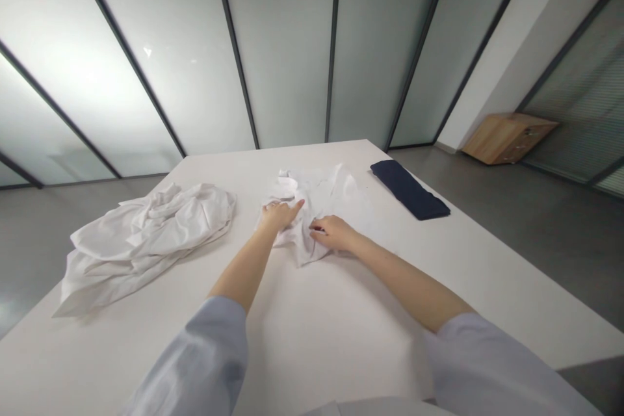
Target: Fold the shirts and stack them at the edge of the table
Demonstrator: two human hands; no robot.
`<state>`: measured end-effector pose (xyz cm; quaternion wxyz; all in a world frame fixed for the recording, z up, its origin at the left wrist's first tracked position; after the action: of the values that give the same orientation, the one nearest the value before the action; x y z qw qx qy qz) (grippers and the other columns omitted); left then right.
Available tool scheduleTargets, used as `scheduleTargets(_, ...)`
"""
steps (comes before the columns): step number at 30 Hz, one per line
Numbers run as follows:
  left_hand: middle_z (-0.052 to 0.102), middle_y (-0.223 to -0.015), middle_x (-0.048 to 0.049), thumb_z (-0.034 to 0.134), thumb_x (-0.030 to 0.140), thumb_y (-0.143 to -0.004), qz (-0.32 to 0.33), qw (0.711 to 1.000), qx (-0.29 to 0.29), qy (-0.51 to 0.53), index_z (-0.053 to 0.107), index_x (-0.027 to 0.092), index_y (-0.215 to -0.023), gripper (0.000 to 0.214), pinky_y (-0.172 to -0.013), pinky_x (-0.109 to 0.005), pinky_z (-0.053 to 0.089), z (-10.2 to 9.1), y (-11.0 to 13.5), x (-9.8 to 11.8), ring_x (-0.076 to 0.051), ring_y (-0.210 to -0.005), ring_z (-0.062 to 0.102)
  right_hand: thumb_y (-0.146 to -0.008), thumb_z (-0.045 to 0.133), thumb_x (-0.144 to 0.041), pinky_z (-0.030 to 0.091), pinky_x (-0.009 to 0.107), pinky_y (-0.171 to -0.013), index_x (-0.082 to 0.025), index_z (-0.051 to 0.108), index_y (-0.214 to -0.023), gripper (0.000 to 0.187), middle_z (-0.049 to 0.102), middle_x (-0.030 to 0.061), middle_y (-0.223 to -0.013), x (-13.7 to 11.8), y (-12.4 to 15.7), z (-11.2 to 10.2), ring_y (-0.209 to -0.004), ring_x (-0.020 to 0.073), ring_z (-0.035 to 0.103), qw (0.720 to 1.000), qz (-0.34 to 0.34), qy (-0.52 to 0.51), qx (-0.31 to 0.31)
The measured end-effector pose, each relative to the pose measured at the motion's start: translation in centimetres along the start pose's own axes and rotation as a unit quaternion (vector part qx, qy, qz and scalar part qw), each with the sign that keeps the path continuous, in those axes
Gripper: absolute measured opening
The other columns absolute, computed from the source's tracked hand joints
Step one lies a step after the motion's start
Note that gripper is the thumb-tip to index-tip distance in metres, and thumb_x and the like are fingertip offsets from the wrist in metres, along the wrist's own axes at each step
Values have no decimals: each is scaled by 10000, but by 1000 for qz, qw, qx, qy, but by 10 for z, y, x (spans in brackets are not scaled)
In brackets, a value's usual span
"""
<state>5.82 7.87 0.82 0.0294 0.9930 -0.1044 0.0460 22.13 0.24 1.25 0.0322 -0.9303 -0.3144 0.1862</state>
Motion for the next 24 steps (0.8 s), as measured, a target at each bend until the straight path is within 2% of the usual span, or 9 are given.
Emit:
scheduleTargets(3, 599, -1293, -193, 412, 791, -745, -56, 997, -46, -34, 603, 198, -1239, 795, -1045, -537, 315, -2, -21, -3, -394, -1256, 488, -904, 528, -321, 456, 268, -784, -187, 639, -1205, 347, 733, 68, -1015, -37, 0, 11, -873, 201, 658, 989, -134, -63, -25)
scheduleTargets(6, 539, -1371, -179, 556, 714, -701, 19, 997, -53, -57, 544, 184, -1298, 798, -1083, -526, 273, 2, -33, 0, -380, -1312, 424, -912, 510, -293, 459, 289, -860, -176, 588, -1274, 388, 721, 71, -1075, -39, -5, 7, -967, 203, 646, 981, -164, -105, -7)
scheduleTargets(8, 474, -1441, -144, 559, 641, -751, 92, 994, -42, -50, 472, 200, -1362, 759, -1113, -503, 235, 6, -35, -1, -345, -1376, 336, -909, 495, -253, 437, 323, -935, -170, 617, -1232, 355, 700, 88, -1140, -16, -12, -5, -1051, 210, 625, 989, -117, -86, 40)
scheduleTargets(10, 408, -1494, -118, 560, 625, -769, 118, 992, -34, -42, 423, 230, -1394, 752, -1127, -488, 216, 6, -35, -7, -329, -1413, 265, -903, 491, -240, 411, 358, -984, -172, 644, -1192, 334, 679, 106, -1179, 19, -17, -15, -1108, 223, 601, 996, -49, -27, 66)
scheduleTargets(13, 378, -1502, -148, 607, 609, -755, 47, 997, 32, -59, 430, 226, -1374, 749, -1109, -504, 233, -7, -32, -18, -357, -1405, 263, -905, 510, -310, 361, 393, -1046, -185, 607, -1255, 384, 594, 128, -1316, 74, -13, -20, -1249, 247, 505, 995, 66, 63, 37)
scheduleTargets(16, 446, -1432, -183, 566, 451, -842, 22, 987, 139, -76, 477, 182, -1305, 543, -1090, -490, 253, -23, -19, -11, -356, -1361, 334, -929, 468, -408, 318, 468, -1072, -199, 512, -1359, 480, 442, 141, -1468, 108, 2, -11, -1349, 288, 389, 977, 186, 103, -14)
scheduleTargets(19, 587, -1252, -167, 458, 423, -901, 40, 990, 116, -62, 539, 178, -1202, 397, -1017, -454, 343, -18, 0, 8, -324, -1219, 496, -948, 396, -456, 286, 561, -1061, -198, 460, -1397, 522, 346, 165, -1522, 111, 10, -3, -1374, 340, 332, 959, 262, 112, -8)
scheduleTargets(22, 623, -1172, -165, 402, 601, -879, 19, 998, 39, -40, 570, 173, -1158, 538, -954, -450, 395, 2, 16, 23, -325, -1123, 563, -938, 387, -482, 311, 594, -1012, -172, 490, -1364, 537, 378, 210, -1485, 99, 8, -1, -1326, 382, 375, 952, 281, 121, 3)
scheduleTargets(24, 592, -1231, -189, 354, 693, -852, 14, 999, 32, -38, 573, 153, -1175, 666, -973, -469, 381, 12, 21, 25, -349, -1169, 535, -932, 388, -502, 340, 579, -987, -175, 518, -1333, 534, 418, 216, -1451, 93, 4, -1, -1286, 383, 415, 953, 277, 127, -5)
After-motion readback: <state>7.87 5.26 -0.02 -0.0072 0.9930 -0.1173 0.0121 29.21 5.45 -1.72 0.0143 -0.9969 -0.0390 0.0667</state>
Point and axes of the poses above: each hand's wrist, its own y-axis away from the middle knuckle, its own z-axis out of the palm, x = y × z, the point moved 4 cm from there along -y, towards the middle knuckle
